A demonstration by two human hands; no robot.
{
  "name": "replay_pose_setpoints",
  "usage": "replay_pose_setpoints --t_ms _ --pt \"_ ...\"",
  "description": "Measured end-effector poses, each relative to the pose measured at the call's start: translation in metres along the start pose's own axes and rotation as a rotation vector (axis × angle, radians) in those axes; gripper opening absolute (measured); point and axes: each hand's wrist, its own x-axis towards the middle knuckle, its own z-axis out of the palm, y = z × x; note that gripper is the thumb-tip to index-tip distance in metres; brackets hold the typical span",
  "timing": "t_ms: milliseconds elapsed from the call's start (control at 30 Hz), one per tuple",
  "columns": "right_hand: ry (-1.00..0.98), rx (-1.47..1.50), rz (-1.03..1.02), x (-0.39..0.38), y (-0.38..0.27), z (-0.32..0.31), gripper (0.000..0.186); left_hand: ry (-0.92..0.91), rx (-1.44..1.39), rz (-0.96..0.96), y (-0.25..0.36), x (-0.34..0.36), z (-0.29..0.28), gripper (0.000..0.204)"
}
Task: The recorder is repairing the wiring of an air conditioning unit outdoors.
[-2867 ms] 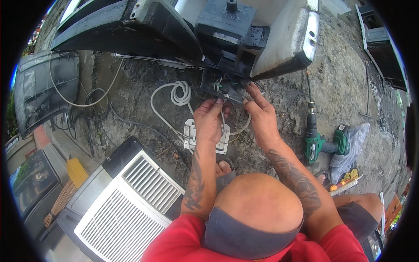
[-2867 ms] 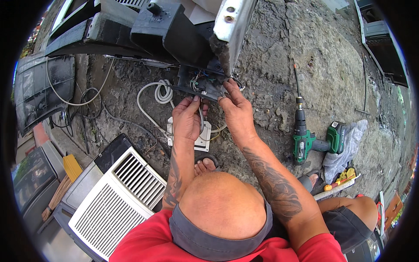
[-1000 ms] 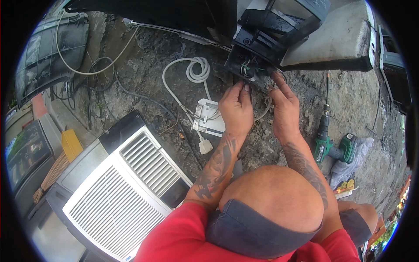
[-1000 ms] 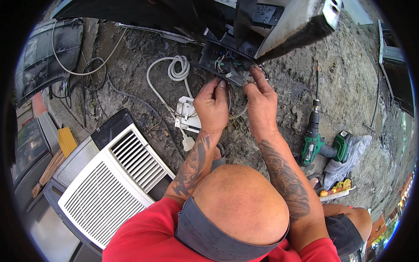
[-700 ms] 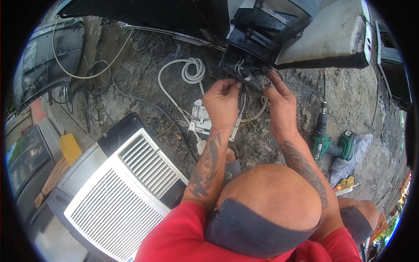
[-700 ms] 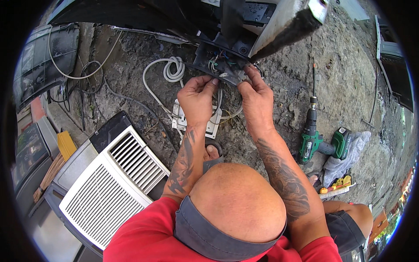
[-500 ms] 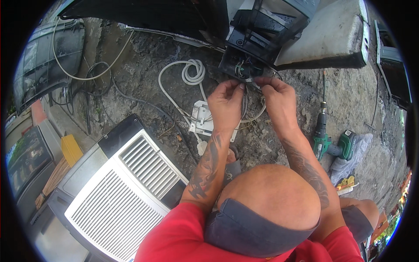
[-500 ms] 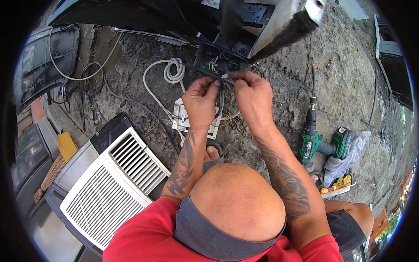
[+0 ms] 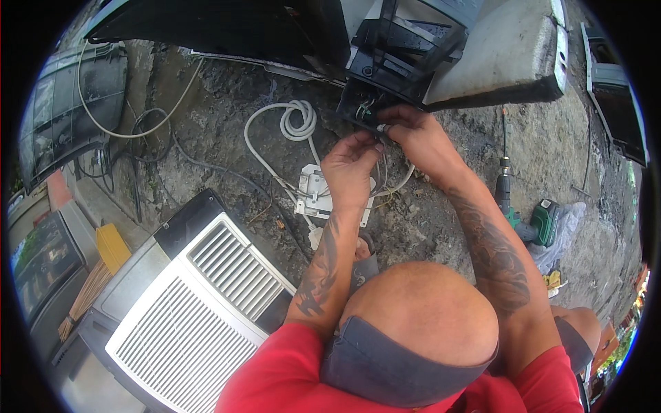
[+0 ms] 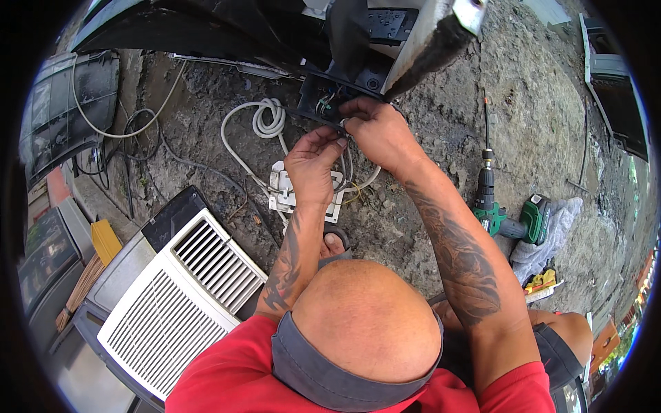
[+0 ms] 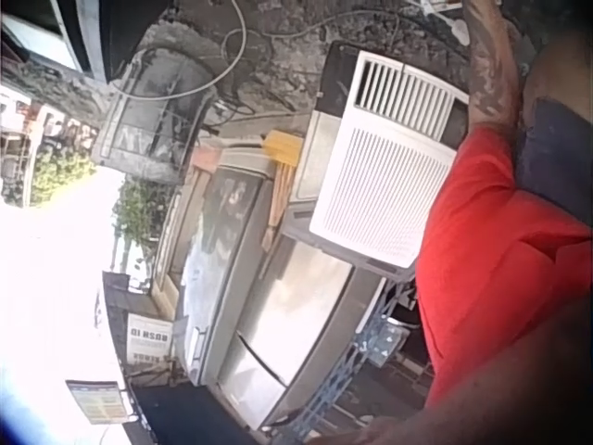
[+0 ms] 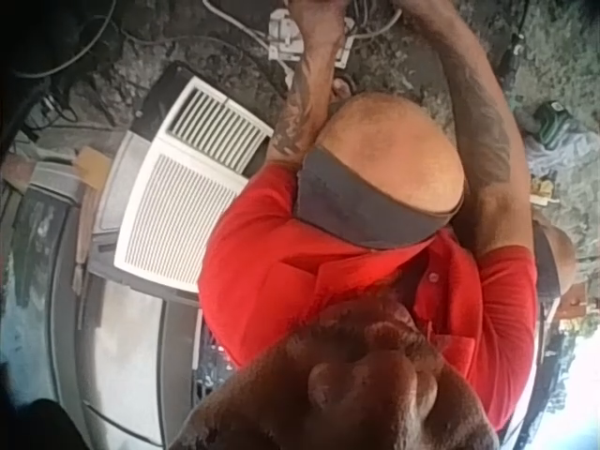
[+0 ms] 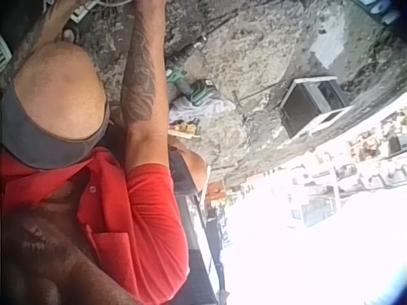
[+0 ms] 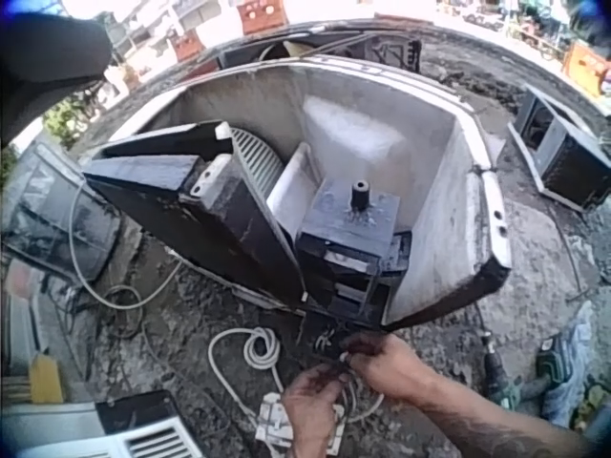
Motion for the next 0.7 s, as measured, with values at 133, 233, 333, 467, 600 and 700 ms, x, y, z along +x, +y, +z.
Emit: replay_pose_setpoints --t_ms 133,233,333,467,600,700 --pt "0.027 -0.061 -0.078 -0.001 0.005 -0.002 0.040 -0.036 -0.074 -0.083 0.001 0.007 -0.007 0.021" --pt "-0.001 0.044 -0.059 -0.003 -0.002 -0.003 0.041 -0.106 -0.197 -0.156 0.008 0.013 -0.013 0.019" --pt "-0.025 0.084 -0.029 -0.003 -0.005 -0.005 0.042 -0.089 -0.142 -0.136 0.011 0.017 -0.010 0.018" --pt "0.014 0.004 -0.051 -0.002 0.001 0.001 0.041 -0.053 0.007 -0.133 0.022 0.017 -0.008 0.015" --pt "0.028 -0.046 -0.068 -0.004 0.000 -0.001 0.039 -0.044 0.091 -0.118 0.022 0.009 -0.002 0.018" --pt "0.020 -0.105 -0.067 -0.005 -0.001 -0.002 0.040 -0.053 0.205 -0.083 0.020 0.003 -0.005 0.022"
